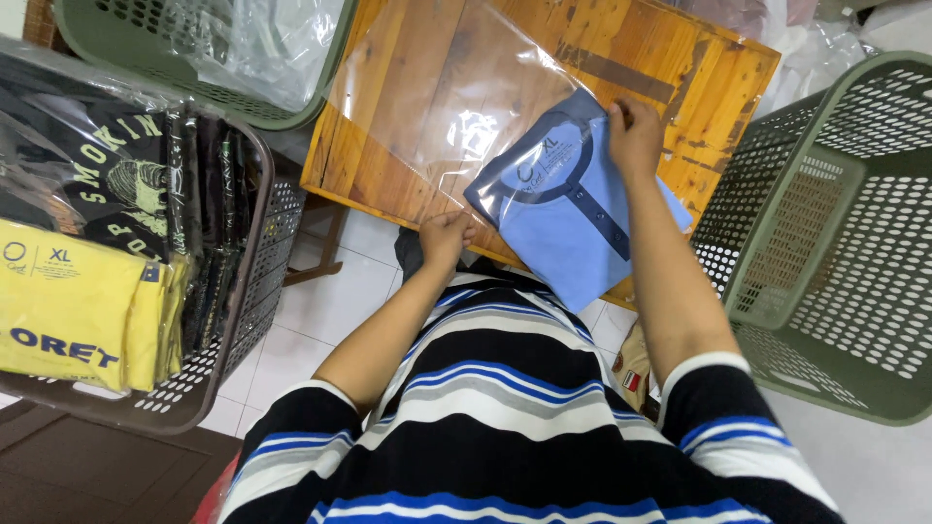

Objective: The person picks up a light-blue and navy-blue shirt from a basket, spreads it on a wooden table, and folds it. The person then places the folded shirt into a clear plastic bag and presses down on the bag to flatten it.

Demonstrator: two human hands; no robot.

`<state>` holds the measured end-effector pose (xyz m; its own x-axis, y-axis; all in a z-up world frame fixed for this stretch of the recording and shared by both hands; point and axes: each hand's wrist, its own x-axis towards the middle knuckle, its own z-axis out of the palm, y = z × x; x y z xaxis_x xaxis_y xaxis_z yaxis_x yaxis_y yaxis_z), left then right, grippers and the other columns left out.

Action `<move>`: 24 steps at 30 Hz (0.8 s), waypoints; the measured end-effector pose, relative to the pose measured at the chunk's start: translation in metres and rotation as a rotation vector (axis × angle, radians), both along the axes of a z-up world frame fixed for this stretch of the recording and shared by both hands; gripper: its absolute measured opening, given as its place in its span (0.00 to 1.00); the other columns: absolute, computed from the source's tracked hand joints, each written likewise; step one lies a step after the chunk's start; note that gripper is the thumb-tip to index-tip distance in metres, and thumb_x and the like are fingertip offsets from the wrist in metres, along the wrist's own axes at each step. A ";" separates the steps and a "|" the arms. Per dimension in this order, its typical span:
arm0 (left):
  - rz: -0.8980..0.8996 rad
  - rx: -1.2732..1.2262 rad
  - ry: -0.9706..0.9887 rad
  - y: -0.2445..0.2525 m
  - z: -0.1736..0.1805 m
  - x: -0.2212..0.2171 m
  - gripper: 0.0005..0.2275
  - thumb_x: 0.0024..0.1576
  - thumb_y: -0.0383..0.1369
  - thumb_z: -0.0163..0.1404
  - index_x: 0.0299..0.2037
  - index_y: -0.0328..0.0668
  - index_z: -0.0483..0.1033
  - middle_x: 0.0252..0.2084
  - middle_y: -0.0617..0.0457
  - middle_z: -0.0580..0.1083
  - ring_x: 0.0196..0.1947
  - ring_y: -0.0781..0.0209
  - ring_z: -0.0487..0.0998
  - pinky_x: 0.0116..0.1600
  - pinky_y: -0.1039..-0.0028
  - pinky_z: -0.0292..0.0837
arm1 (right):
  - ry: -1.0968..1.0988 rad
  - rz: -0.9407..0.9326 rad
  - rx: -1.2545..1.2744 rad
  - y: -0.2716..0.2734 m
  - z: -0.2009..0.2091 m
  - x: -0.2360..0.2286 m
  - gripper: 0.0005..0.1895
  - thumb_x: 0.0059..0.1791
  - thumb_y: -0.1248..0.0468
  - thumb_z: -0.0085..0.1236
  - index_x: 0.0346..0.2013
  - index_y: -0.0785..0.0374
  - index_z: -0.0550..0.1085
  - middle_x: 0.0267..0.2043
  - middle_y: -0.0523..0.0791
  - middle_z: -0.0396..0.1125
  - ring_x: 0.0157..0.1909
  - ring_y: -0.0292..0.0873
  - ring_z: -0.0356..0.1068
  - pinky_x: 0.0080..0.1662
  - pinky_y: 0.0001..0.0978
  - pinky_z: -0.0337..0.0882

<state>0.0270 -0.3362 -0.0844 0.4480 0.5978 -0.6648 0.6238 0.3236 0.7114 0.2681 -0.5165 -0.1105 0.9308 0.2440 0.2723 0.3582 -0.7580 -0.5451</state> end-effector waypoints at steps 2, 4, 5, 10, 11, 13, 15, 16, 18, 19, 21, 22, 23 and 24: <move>0.080 -0.209 0.013 0.003 0.026 0.015 0.09 0.45 0.30 0.52 0.34 0.34 0.75 0.25 0.52 0.74 0.22 0.69 0.72 0.25 0.86 0.67 | 0.318 0.225 -0.110 0.005 0.006 0.024 0.20 0.50 0.60 0.46 0.13 0.61 0.65 0.18 0.44 0.59 0.30 0.46 0.57 0.31 0.40 0.55; 0.140 -0.237 0.034 0.001 0.022 0.022 0.07 0.44 0.30 0.54 0.30 0.36 0.74 0.24 0.52 0.73 0.22 0.68 0.72 0.25 0.85 0.67 | 0.432 0.129 -0.115 0.009 0.003 0.033 0.16 0.46 0.57 0.52 0.15 0.57 0.69 0.18 0.40 0.62 0.27 0.39 0.60 0.30 0.35 0.57; 0.195 -0.266 0.052 0.000 0.019 0.025 0.07 0.43 0.30 0.55 0.27 0.37 0.72 0.22 0.52 0.72 0.21 0.67 0.72 0.24 0.84 0.68 | 0.544 0.027 -0.122 0.012 0.002 0.037 0.13 0.42 0.53 0.58 0.16 0.53 0.72 0.18 0.36 0.64 0.24 0.33 0.63 0.28 0.31 0.60; 0.201 -0.219 0.021 -0.002 0.001 0.024 0.06 0.43 0.28 0.56 0.22 0.38 0.70 0.19 0.51 0.71 0.18 0.67 0.71 0.21 0.84 0.64 | 0.683 0.016 -0.082 -0.002 0.013 0.044 0.07 0.41 0.56 0.60 0.21 0.52 0.72 0.28 0.33 0.69 0.30 0.28 0.64 0.32 0.24 0.62; 0.188 -0.199 0.018 -0.002 -0.004 0.024 0.06 0.43 0.27 0.56 0.22 0.37 0.70 0.18 0.49 0.71 0.17 0.66 0.71 0.19 0.84 0.62 | 0.683 0.001 -0.166 -0.009 0.019 0.043 0.08 0.42 0.55 0.59 0.21 0.52 0.72 0.28 0.33 0.69 0.30 0.30 0.64 0.32 0.28 0.61; 0.093 -0.148 0.029 0.001 -0.020 0.021 0.05 0.42 0.26 0.54 0.25 0.35 0.71 0.19 0.50 0.71 0.18 0.67 0.73 0.21 0.84 0.66 | 0.580 0.076 -0.208 -0.025 0.025 0.029 0.05 0.42 0.58 0.58 0.24 0.53 0.73 0.26 0.40 0.68 0.32 0.42 0.66 0.33 0.34 0.64; -0.004 -0.097 0.025 0.000 -0.014 0.024 0.06 0.40 0.25 0.52 0.28 0.34 0.73 0.21 0.50 0.72 0.20 0.67 0.75 0.23 0.84 0.69 | 0.466 0.152 -0.251 -0.044 0.031 0.019 0.02 0.43 0.61 0.57 0.27 0.54 0.75 0.24 0.47 0.67 0.34 0.53 0.67 0.34 0.40 0.66; -0.038 -0.092 0.027 -0.002 0.000 0.026 0.06 0.40 0.24 0.51 0.28 0.33 0.73 0.21 0.49 0.72 0.20 0.67 0.75 0.22 0.84 0.69 | 0.474 0.183 -0.257 -0.053 0.032 0.014 0.03 0.43 0.62 0.56 0.29 0.57 0.74 0.27 0.51 0.66 0.36 0.57 0.66 0.37 0.44 0.65; -0.063 -0.085 0.030 -0.006 0.019 0.026 0.06 0.40 0.24 0.51 0.27 0.33 0.73 0.20 0.49 0.72 0.19 0.66 0.75 0.22 0.85 0.69 | 0.482 0.224 -0.263 -0.070 0.031 0.006 0.05 0.44 0.63 0.56 0.32 0.60 0.74 0.30 0.54 0.66 0.39 0.60 0.65 0.39 0.48 0.65; -0.162 -0.128 0.069 -0.008 0.025 0.026 0.06 0.39 0.24 0.50 0.27 0.33 0.73 0.21 0.47 0.73 0.20 0.64 0.76 0.23 0.83 0.70 | 0.502 0.193 -0.244 -0.079 0.028 0.001 0.05 0.45 0.62 0.55 0.34 0.58 0.74 0.32 0.52 0.67 0.40 0.57 0.65 0.40 0.45 0.65; -0.269 -0.169 0.109 -0.013 0.039 0.025 0.06 0.39 0.25 0.50 0.27 0.34 0.74 0.21 0.46 0.73 0.21 0.62 0.76 0.25 0.81 0.71 | 0.523 0.155 -0.222 -0.099 0.021 -0.009 0.06 0.46 0.62 0.53 0.36 0.56 0.74 0.33 0.50 0.67 0.42 0.55 0.65 0.42 0.43 0.65; -0.271 -0.218 0.092 -0.016 0.047 0.024 0.08 0.40 0.24 0.50 0.30 0.32 0.72 0.24 0.43 0.73 0.23 0.59 0.76 0.26 0.79 0.72 | 0.554 0.112 -0.192 -0.109 0.016 -0.015 0.06 0.47 0.61 0.52 0.37 0.54 0.74 0.34 0.49 0.67 0.42 0.53 0.65 0.41 0.41 0.65; -0.277 -0.269 0.072 -0.021 0.055 0.024 0.10 0.40 0.24 0.50 0.33 0.30 0.69 0.26 0.41 0.73 0.25 0.57 0.77 0.27 0.77 0.72 | 0.584 0.065 -0.164 -0.122 0.013 -0.020 0.06 0.47 0.60 0.52 0.38 0.53 0.74 0.35 0.48 0.67 0.42 0.51 0.65 0.41 0.40 0.65; -0.288 -0.269 0.071 -0.026 0.044 0.020 0.10 0.40 0.24 0.50 0.33 0.30 0.69 0.26 0.41 0.73 0.25 0.57 0.77 0.27 0.77 0.72 | 0.582 0.054 -0.162 -0.130 0.015 -0.027 0.06 0.47 0.60 0.52 0.38 0.53 0.74 0.35 0.48 0.67 0.42 0.51 0.65 0.41 0.40 0.65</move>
